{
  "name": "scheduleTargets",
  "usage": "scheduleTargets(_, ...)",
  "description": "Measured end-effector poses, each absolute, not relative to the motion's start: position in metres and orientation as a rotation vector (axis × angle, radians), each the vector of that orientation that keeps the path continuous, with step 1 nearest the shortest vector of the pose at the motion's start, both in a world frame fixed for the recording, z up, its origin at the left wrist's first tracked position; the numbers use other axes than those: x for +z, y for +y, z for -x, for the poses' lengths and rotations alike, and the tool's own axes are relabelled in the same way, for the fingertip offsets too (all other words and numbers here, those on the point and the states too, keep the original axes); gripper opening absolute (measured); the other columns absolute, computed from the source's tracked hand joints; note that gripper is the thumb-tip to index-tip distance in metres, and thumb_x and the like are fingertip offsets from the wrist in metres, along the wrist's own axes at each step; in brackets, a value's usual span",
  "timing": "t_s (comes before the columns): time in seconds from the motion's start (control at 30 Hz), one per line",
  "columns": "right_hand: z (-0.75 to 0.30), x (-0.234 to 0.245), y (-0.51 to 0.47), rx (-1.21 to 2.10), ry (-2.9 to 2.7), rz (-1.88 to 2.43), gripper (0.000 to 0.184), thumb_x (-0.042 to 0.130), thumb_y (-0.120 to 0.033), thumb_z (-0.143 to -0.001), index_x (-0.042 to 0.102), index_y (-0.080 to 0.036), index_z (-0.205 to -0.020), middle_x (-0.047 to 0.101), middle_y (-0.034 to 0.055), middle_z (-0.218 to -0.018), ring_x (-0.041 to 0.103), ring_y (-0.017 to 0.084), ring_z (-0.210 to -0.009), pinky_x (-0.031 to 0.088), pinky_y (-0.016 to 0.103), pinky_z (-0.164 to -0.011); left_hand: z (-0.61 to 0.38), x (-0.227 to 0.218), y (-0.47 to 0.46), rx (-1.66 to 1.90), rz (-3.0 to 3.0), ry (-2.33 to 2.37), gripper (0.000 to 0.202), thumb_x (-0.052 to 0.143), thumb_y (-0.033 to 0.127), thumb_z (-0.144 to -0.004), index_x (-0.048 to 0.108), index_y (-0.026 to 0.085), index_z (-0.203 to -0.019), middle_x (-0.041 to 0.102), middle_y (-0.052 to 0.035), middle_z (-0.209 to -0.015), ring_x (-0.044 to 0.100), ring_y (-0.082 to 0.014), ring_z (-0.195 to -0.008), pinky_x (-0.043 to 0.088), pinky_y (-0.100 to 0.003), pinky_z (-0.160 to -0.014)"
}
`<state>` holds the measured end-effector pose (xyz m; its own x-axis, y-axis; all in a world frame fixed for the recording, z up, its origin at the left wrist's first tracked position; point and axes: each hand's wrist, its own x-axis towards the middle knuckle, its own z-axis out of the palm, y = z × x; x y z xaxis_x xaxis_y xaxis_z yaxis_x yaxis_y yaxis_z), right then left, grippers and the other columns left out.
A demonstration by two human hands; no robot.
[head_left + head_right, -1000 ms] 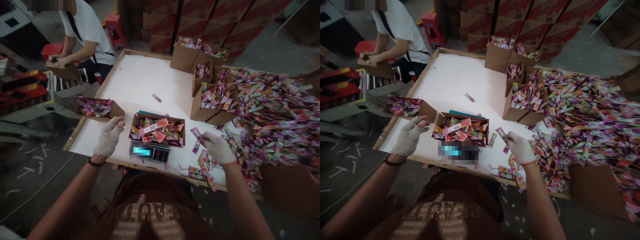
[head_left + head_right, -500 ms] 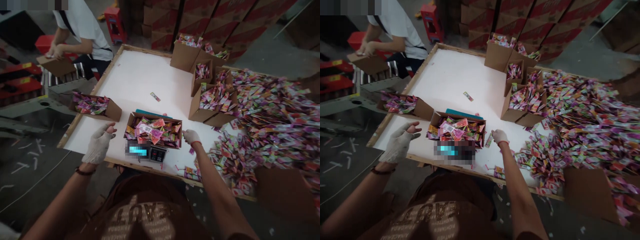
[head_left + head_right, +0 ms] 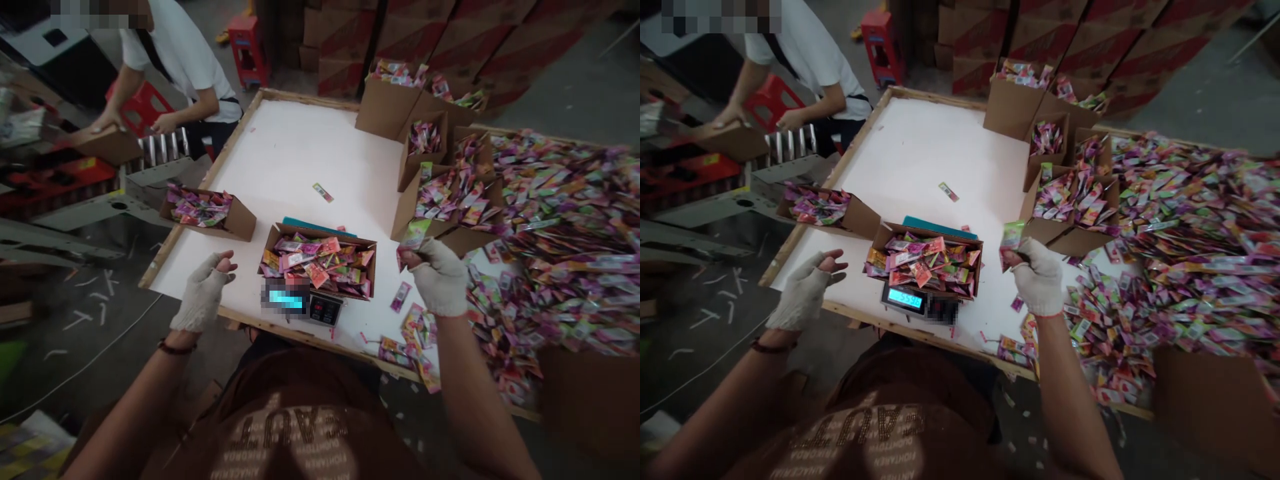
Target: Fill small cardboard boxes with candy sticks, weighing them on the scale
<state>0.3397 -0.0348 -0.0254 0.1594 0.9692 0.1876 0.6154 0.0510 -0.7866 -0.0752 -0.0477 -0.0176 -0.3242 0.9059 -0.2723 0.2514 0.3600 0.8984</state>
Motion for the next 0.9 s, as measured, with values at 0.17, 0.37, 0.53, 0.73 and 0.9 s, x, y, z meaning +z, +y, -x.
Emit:
scheduleTargets(0.17, -0.318, 0.021, -0.034, 0.754, -1.643, 1.416, 0.025, 0.068, -0.038, -0.087, 0.071, -0.02, -0.104, 0.069, 0.001, -0.085, 0.06, 0.014, -0.065, 0.05, 0.028, -0.063, 0.055, -0.011, -0.037, 0.972, -1.088, 1.724, 0.076, 0.07, 0.075, -0.073, 0.068, 0.015, -0.12, 0.071, -0.0149, -0.113, 0.068, -0.0339, -0.114, 0.055, -0.053, -0.1)
scheduleTargets(0.37, -0.372, -0.085, -0.039, 0.767, -1.272, 2.313, 0.026, 0.054, -0.041, -0.092, 0.065, -0.02, -0.081, 0.057, 0.0019, -0.059, 0.06, 0.02, -0.059, 0.046, 0.031, -0.059, 0.06, -0.006, -0.046, 0.972, -1.089, 1.767, 0.079, 0.069, 0.076, -0.071, 0.067, 0.014, -0.12, 0.071, -0.014, -0.109, 0.068, -0.0346, -0.113, 0.055, -0.053, -0.098)
scheduleTargets(0.53, -0.382, -0.16, -0.087, 0.835, -1.306, 2.563, 0.026, 0.064, -0.044, -0.089, 0.076, -0.02, -0.089, 0.067, 0.014, -0.069, 0.07, 0.03, -0.076, 0.049, 0.041, -0.066, 0.069, -0.005, -0.05, 0.952, -1.092, 1.802, 0.077, 0.069, 0.076, -0.073, 0.069, 0.014, -0.118, 0.071, -0.0128, -0.105, 0.068, -0.0334, -0.111, 0.057, -0.048, -0.094)
scheduleTargets(0.73, -0.374, -0.2, -0.104, 0.916, -1.253, 2.828, 0.032, 0.06, -0.018, -0.084, 0.078, -0.01, -0.109, 0.076, 0.0241, -0.097, 0.075, 0.034, -0.098, 0.053, 0.038, -0.08, 0.057, 0.002, -0.044, 0.953, -1.17, 1.793, 0.074, 0.066, 0.072, -0.078, 0.068, 0.013, -0.124, 0.072, -0.014, -0.11, 0.068, -0.0331, -0.114, 0.056, -0.047, -0.098)
scheduleTargets(0.9, -0.389, -0.202, -0.105, 0.99, -1.305, 2.867, 0.029, 0.059, -0.016, -0.086, 0.079, -0.014, -0.106, 0.079, 0.019, -0.102, 0.075, 0.027, -0.096, 0.051, 0.028, -0.076, 0.034, 0.018, -0.038, 0.969, -1.343, 1.744, 0.068, 0.067, 0.066, -0.082, 0.07, 0.018, -0.13, 0.069, -0.0156, -0.138, 0.062, -0.0366, -0.13, 0.047, -0.053, -0.114)
